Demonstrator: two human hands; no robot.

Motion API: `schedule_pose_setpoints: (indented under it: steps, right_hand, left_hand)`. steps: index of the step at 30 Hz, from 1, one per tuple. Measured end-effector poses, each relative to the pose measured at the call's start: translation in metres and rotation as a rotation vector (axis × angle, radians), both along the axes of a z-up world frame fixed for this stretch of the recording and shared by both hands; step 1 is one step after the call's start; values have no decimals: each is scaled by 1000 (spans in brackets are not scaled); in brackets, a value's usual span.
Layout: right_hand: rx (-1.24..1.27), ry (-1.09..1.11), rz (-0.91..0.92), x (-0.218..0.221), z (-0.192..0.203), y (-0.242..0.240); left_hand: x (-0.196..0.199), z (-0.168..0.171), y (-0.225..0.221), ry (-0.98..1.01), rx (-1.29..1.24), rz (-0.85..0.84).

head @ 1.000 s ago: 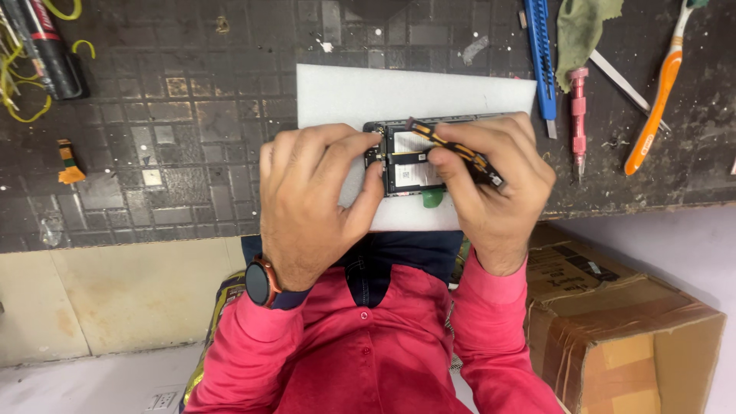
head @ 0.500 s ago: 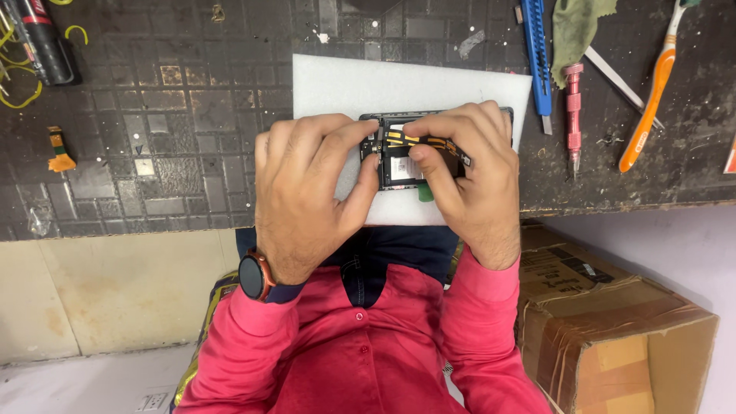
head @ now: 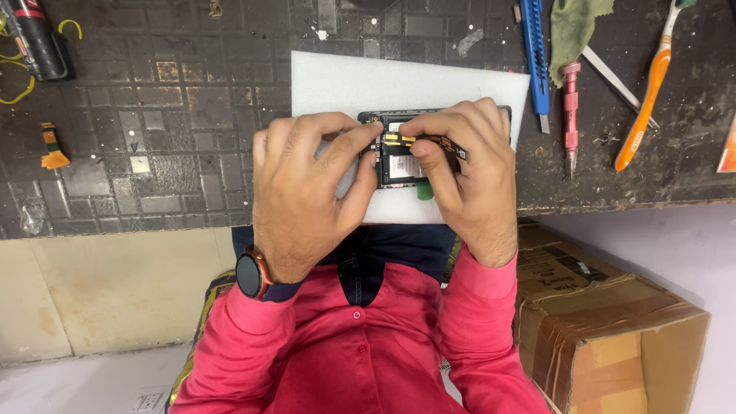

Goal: The person handles a disassembled smartphone, removes a ribbon cable, cleans it with a toothbrush, and reinserts it into the device. The person also uses a small orange tool to adjust internal components.

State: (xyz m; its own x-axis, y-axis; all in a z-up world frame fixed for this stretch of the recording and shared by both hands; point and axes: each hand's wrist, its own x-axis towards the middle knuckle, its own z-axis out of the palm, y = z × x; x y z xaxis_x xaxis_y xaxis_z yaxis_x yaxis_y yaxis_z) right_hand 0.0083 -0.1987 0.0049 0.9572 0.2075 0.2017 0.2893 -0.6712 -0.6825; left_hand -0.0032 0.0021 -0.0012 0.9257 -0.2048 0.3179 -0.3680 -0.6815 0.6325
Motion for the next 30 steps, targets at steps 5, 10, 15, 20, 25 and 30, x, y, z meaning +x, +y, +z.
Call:
schedule_pose_setpoints:
  steps: [5, 10, 15, 20, 25, 30]
  right_hand:
    - [11, -6, -6, 1, -1, 0]
    - [17, -8, -12, 1, -1, 0]
    - [-15, -11, -9, 1, -2, -1]
    - [-13, -15, -4, 2, -1, 0]
    - [-11, -10, 5, 2, -2, -1]
    - [9, -35, -1, -1, -4, -3]
  left_hand:
    - [-1, 0, 0, 5, 5, 5]
    - [-1, 0, 0, 4, 8, 4]
    - [-1, -1, 0, -4, 25, 2]
    - [-1, -1, 0, -11, 39, -11]
    - [-2, 0, -1, -8, 24, 1]
    - [-2, -1, -1, -8, 24, 4]
